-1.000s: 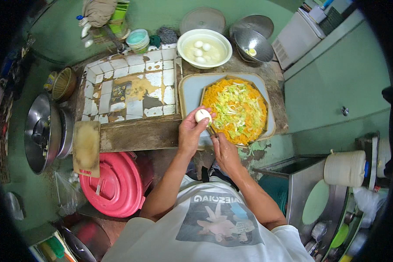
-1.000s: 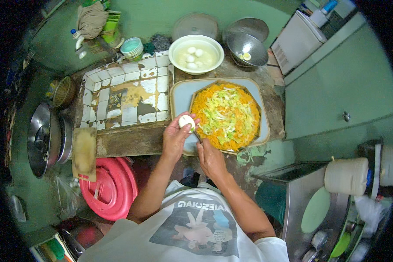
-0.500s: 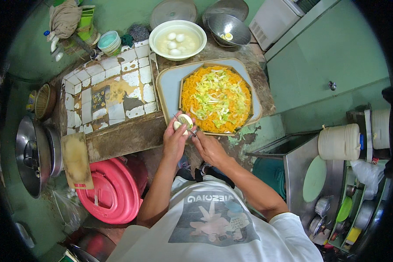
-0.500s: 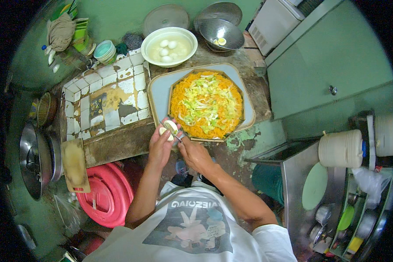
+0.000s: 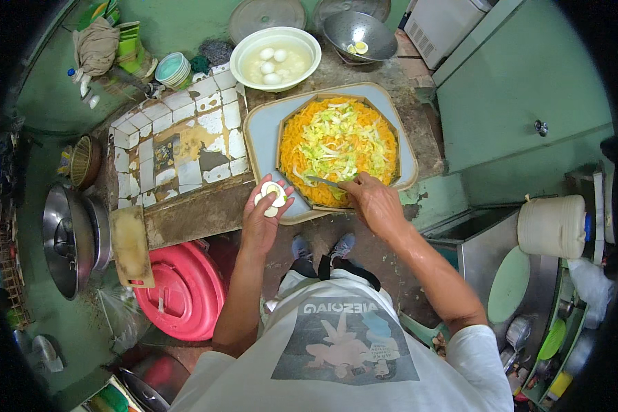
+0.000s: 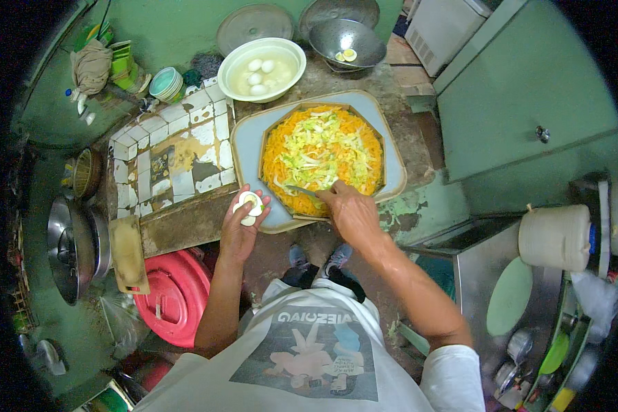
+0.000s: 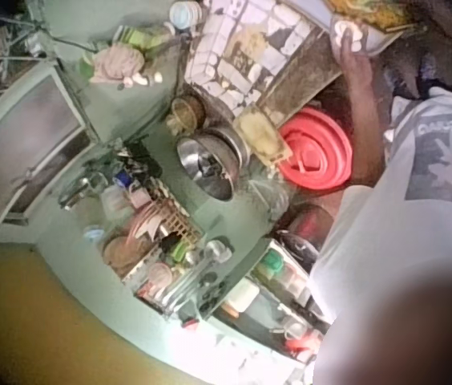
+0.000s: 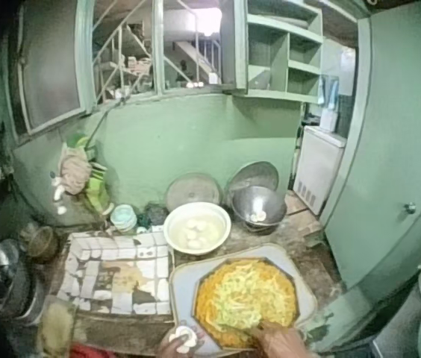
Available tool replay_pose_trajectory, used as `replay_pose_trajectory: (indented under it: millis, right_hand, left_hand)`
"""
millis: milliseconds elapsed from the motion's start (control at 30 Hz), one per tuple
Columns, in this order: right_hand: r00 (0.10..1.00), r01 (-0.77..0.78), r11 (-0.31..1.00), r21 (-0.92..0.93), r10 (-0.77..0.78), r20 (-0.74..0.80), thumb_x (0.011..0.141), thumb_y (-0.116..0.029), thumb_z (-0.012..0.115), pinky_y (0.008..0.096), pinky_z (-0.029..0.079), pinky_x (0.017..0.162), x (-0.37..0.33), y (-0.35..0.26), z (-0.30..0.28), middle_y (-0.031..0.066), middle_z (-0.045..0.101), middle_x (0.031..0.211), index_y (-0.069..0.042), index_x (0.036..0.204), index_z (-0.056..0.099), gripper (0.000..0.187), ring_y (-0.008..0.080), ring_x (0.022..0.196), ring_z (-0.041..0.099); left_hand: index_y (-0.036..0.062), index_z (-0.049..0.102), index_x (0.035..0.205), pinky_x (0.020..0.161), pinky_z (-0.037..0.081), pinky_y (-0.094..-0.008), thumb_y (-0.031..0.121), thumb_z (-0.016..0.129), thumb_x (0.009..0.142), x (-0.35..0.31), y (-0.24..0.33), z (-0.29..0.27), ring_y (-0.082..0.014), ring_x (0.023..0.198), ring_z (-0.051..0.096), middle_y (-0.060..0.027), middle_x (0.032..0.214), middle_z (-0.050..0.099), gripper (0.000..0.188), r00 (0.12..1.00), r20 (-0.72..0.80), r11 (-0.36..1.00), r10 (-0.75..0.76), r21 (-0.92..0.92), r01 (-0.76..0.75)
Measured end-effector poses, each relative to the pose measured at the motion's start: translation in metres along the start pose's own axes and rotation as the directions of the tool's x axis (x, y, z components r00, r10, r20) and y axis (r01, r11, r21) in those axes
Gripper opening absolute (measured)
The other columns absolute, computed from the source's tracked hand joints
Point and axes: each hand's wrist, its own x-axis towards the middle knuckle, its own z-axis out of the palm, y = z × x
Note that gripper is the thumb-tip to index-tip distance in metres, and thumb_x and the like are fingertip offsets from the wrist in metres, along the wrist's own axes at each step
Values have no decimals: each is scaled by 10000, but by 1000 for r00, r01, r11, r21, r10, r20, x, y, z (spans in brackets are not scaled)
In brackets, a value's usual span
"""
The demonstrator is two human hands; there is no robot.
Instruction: The person scoops boiled cabbage from a pot and places it on a tray of yellow rice. They then peel hard-boiled eggs and arrange the peeled eggs on top of the rice and cabbage. Finally, they slice the eggs and place the slices decoratively over the dish.
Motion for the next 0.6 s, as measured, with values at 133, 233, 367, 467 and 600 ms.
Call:
replay_pose_trajectory:
  millis: [133,233,367,467,600]
  right_hand:
    - [992,93,989,-115,-82,91,833,-95,590,436,533,693,5,20,-18,119,611,882,-142,1059,707,259,312,840,661]
    - [989,121,991,-65,-115,90,826,-93,612,433,535,692,7,24,-25,116,610,896,-146,1075,703,270,308,846,660]
    - [992,112,993,37,-113,50,838,-95,630,443,531,713,11,22,-17,109,613,906,-152,1117,695,292,308,867,655]
    - [995,-55,993,102,45,93,862,-90,613,441,523,765,2,31,-12,128,628,948,-119,1128,685,277,336,912,641]
    - [978,-171,852,495,208,-19,919,-96,583,393,508,812,-42,46,-18,150,641,1004,-62,1167,662,262,318,936,639]
  left_hand:
    - [-5,367,1404,1023,509,-490,70,583,933,-9,-6,1,-392,1229,559,-227,1337,510,523,1000,-8,996,13,-90,-13]
    - [-2,363,1402,1060,474,-505,82,597,929,-15,-17,4,-401,1245,542,-229,1338,518,534,999,-44,991,7,-136,-13]
    - [-6,359,1401,1065,472,-504,92,609,926,-15,-28,15,-404,1243,543,-228,1331,530,545,999,-34,989,-8,-148,3]
    - [-12,357,1404,1048,488,-494,93,613,925,-13,-34,29,-399,1231,555,-218,1314,543,554,1000,18,993,8,-116,-6]
    - [-13,375,1405,1017,510,-463,85,604,926,-6,-49,55,-371,1218,570,-203,1315,546,539,998,21,998,-56,-20,57]
